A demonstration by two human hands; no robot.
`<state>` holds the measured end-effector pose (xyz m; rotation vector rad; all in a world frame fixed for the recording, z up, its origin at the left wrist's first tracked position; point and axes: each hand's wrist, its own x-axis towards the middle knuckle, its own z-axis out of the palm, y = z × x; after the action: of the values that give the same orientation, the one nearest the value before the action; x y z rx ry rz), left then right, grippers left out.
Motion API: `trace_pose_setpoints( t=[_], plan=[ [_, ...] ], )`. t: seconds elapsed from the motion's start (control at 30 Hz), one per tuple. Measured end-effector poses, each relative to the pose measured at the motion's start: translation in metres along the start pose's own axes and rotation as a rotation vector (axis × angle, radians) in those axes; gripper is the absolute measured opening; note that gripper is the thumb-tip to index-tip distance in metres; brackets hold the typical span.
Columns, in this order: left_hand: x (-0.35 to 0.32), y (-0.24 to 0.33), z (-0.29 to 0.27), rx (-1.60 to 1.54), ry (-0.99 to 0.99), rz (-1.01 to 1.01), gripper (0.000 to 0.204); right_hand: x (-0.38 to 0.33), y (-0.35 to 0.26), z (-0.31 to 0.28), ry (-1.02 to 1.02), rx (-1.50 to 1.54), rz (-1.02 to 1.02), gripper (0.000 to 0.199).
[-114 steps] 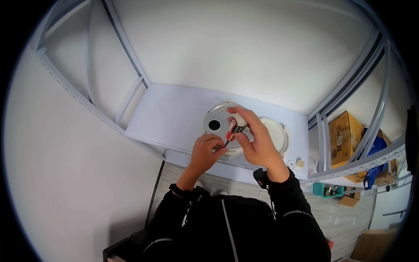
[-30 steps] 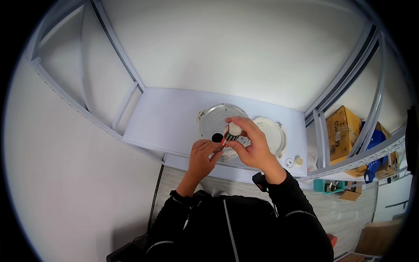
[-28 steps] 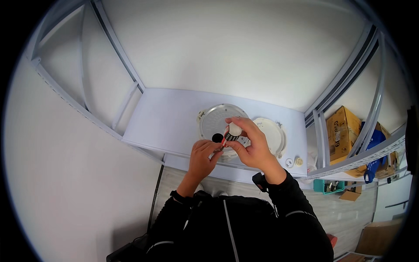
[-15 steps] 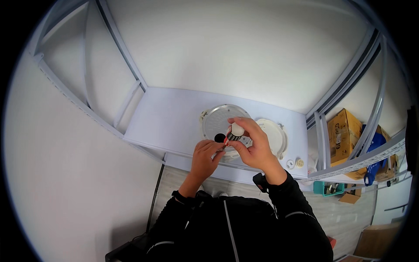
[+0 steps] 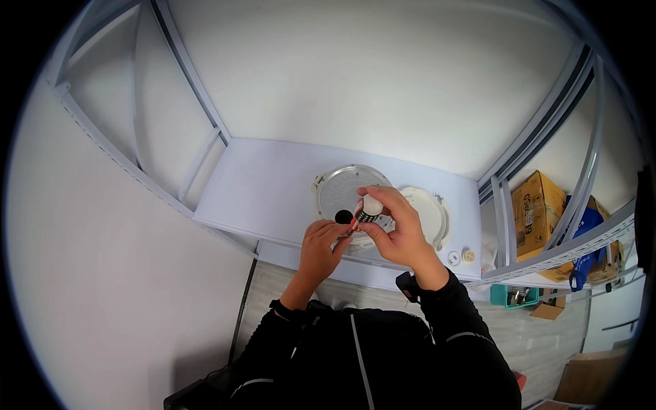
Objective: The person uses a screwdriver to remove screws from the lid of a white appliance, then removes the lid and places it on the shelf. The person continues to remove screws from the appliance body.
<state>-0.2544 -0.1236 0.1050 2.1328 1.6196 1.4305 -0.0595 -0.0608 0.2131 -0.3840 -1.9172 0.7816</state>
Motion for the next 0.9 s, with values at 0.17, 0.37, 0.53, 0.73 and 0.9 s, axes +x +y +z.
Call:
trace_pose_setpoints(
  t=[0.17, 0.37, 0.53, 0.73, 0.9],
  plan=[
    [-0.001, 0.000, 0.002, -0.007, 0.008, 0.000, 0.032, 0.001, 0.002, -0.004, -0.040, -0.043, -0.044, 0.066],
    [0.000, 0.002, 0.002, -0.004, 0.029, 0.014, 0.027, -0.002, 0.003, -0.004, -0.039, -0.047, -0.044, 0.067],
    [0.000, 0.003, 0.002, 0.005, 0.030, 0.014, 0.026, -0.001, 0.003, -0.002, -0.029, -0.106, -0.065, 0.068],
    [0.001, 0.005, 0.002, 0.013, 0.020, 0.008, 0.026, 0.003, -0.004, 0.001, 0.026, -0.248, -0.092, 0.067],
    [-0.002, 0.001, 0.003, 0.003, 0.022, 0.003, 0.028, 0.012, -0.014, -0.001, -0.017, -0.180, -0.112, 0.063]
  ],
)
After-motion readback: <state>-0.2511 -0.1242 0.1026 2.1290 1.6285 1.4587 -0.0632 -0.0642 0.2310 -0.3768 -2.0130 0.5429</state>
